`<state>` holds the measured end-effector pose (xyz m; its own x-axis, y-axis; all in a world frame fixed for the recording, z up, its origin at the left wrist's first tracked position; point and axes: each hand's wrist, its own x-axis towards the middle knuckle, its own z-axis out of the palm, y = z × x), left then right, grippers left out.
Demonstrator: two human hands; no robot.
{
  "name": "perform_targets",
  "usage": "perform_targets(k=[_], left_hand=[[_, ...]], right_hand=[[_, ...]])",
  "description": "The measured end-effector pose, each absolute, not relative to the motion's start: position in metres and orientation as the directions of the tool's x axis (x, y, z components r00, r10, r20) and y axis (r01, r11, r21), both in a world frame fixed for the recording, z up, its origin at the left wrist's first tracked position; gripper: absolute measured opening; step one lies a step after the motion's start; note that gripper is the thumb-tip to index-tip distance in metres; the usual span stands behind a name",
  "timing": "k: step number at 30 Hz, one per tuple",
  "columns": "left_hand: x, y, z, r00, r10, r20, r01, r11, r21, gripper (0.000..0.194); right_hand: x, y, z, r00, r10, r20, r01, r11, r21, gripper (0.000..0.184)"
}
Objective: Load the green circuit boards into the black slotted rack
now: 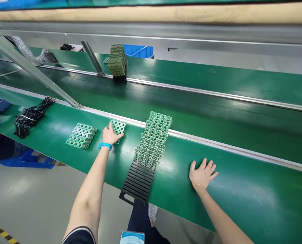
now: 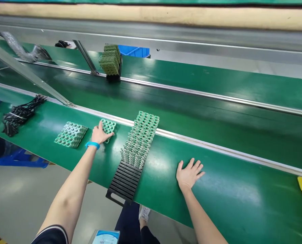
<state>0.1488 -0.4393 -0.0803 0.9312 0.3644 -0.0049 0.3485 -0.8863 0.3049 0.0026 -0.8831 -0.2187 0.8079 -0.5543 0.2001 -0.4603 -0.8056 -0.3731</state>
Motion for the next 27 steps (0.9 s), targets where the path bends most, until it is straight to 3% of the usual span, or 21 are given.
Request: perform_targets(k=[5,8,15,27], left_hand=[[0.038,-0.483,-0.078,0.781,0.440,0.443,0.054,-0.754,0.654,0.134],[-0.031,-0.538,-0.101,0.741,0.438,0.509,-0.084,-0.691,0.718,0.138],[-0.058,-0.611,-0.161,0.708,0.328,0.625,-0.168,-0.781,0.601,0.133],[-0.044,-0.620,-0.167,0.696,0.357,0.623,-0.141,-0.783,0.606,0.133]], right_hand=[[0.004,-0.880,-0.214,0.805,-0.574,0.151,-0.491,-0.786,-0.375,0.079],[0.005,-0.880,-0.214,0.802,-0.578,0.149,-0.494,-0.784,-0.376,0.076],[0.006,-0.884,-0.218,0.811,-0.569,0.136,-0.486,-0.784,-0.387,0.077],[0.007,-0.882,-0.213,0.810,-0.577,0.107,-0.506,-0.779,-0.370,0.075]])
